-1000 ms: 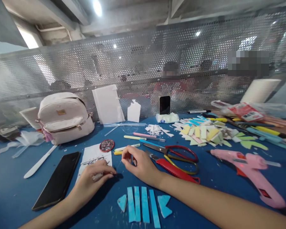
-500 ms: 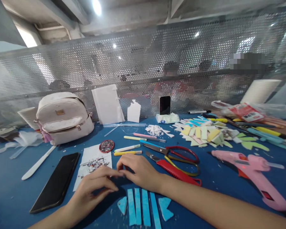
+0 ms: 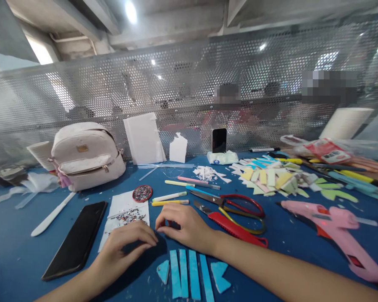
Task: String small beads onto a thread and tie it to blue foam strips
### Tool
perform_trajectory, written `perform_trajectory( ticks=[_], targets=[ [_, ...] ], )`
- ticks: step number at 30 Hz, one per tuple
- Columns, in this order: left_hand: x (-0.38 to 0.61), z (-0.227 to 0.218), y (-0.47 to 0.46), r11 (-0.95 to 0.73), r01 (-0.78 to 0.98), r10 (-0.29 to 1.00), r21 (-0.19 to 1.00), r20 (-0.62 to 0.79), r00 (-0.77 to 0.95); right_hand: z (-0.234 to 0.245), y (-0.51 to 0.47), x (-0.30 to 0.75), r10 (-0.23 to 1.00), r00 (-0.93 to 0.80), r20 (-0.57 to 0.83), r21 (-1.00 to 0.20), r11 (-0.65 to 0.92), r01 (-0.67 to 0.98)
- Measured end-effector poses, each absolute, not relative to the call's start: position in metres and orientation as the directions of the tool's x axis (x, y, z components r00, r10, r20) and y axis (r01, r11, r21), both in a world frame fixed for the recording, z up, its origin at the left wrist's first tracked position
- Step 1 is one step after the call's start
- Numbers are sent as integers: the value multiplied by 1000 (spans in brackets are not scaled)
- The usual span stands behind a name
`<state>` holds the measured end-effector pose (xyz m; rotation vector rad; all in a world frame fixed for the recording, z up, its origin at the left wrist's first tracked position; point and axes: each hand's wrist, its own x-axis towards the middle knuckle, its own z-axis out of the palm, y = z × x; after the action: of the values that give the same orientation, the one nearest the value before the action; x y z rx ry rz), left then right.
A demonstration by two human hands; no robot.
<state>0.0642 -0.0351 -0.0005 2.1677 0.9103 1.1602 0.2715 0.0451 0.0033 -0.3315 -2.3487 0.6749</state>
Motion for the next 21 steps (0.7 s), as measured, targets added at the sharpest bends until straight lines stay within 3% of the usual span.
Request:
perform_trajectory(
  ticks=[12,17,19,21],
  targets=[
    [54,17,-32,-612,279,754,740,440,488,6,43,272,473,-728,496,-569,811,139],
    [15,33,-3,-459,498,888,736,368,274,8,41,273,525,-717,458,-603,777,184],
    [-3,32,11,-352,675,929,648,333,165,9,40,273,535,-718,445,-609,769,195],
    [-18,28,23,-309,744,939,593,313,141,9,39,273,535,-725,433,-611,766,201]
  ],
)
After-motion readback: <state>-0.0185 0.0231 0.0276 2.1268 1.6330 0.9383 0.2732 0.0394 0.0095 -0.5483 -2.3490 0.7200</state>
